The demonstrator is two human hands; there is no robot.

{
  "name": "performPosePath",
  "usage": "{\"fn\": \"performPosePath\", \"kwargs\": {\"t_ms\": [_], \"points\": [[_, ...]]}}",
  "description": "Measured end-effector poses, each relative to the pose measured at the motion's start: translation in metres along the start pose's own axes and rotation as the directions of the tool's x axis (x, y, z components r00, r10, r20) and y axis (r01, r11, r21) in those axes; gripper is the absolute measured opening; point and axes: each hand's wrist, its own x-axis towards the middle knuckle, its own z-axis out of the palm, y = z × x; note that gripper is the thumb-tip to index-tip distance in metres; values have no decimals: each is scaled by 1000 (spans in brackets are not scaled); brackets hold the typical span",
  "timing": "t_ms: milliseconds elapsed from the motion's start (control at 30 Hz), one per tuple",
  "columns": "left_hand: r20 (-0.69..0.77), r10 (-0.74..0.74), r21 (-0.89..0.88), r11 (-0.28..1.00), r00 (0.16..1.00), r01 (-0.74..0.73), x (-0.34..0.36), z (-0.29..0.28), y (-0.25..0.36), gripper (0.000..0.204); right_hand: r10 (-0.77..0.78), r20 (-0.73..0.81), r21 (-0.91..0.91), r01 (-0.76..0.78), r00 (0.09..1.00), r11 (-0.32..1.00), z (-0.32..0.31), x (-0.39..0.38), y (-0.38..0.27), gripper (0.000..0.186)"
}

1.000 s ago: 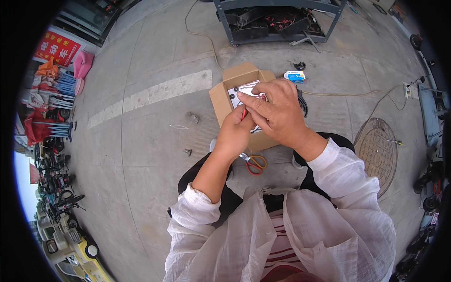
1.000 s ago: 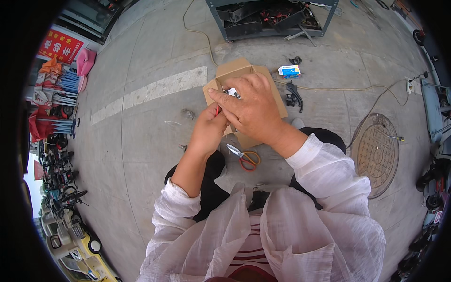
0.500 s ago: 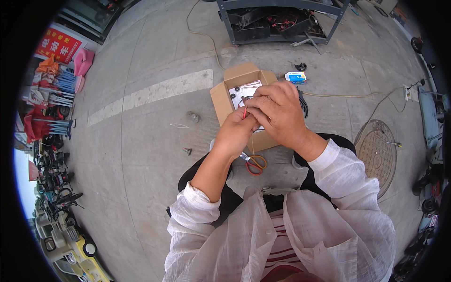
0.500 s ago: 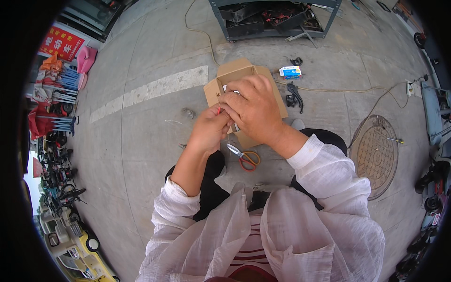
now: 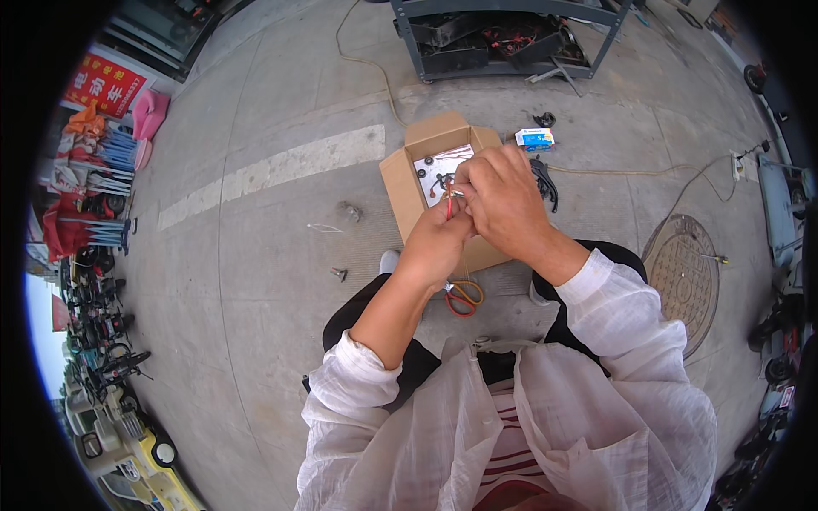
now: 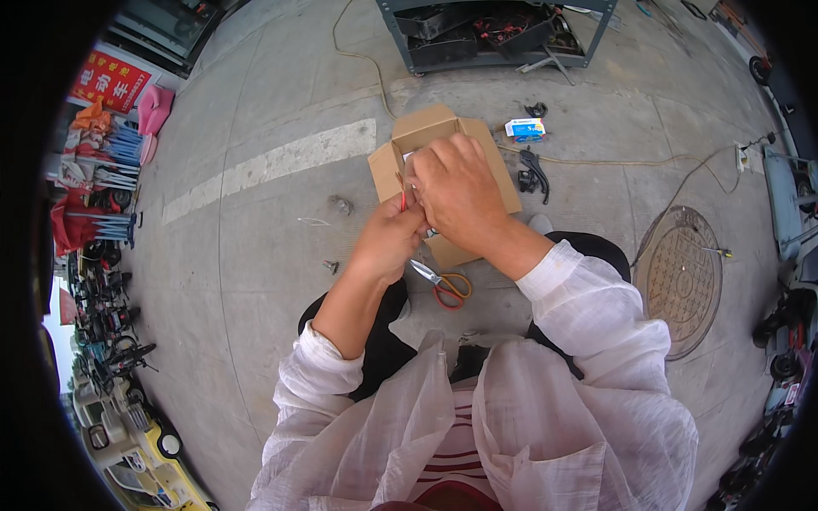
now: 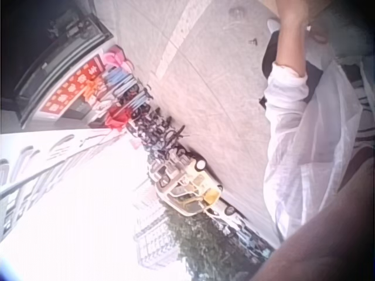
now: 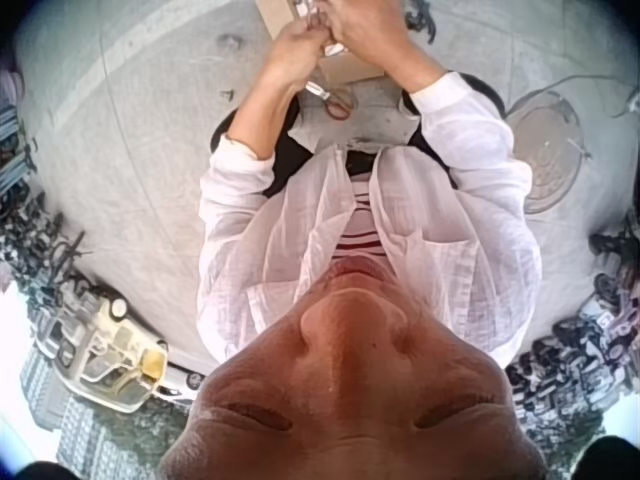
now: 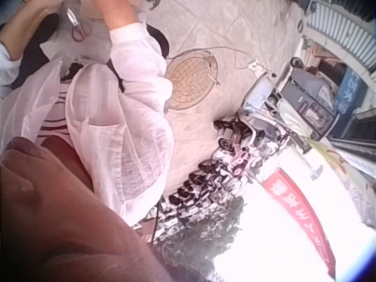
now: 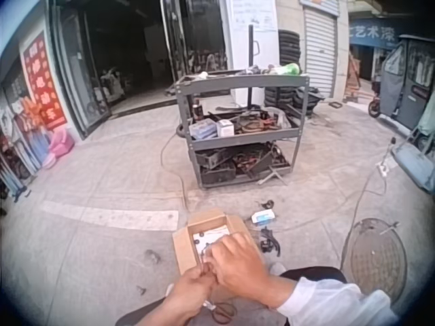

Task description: The person sits on the ground and uses pliers to strip insulation from red and white wires. They twist the exposed wire ends together and place the prepared wires into a cardboard box containing other electronic components.

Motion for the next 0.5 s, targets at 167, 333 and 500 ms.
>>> {"fn": "performPosePath", "kwargs": {"t_ms": [167, 333, 500], "points": [[-30, -59, -4, 998, 998, 59, -3, 5, 2, 14, 48, -64, -4, -48, 997, 999, 3, 7, 12, 12], [-27, -73, 16, 997, 997, 74, -4, -1, 0, 16, 113, -228, -96, -138, 967, 986, -11, 25, 36, 10], [-140, -76, 44, 996, 987, 83, 3, -20, -14, 18, 113, -416, -243, -230, 902, 942, -46, 37, 75, 8]]}}
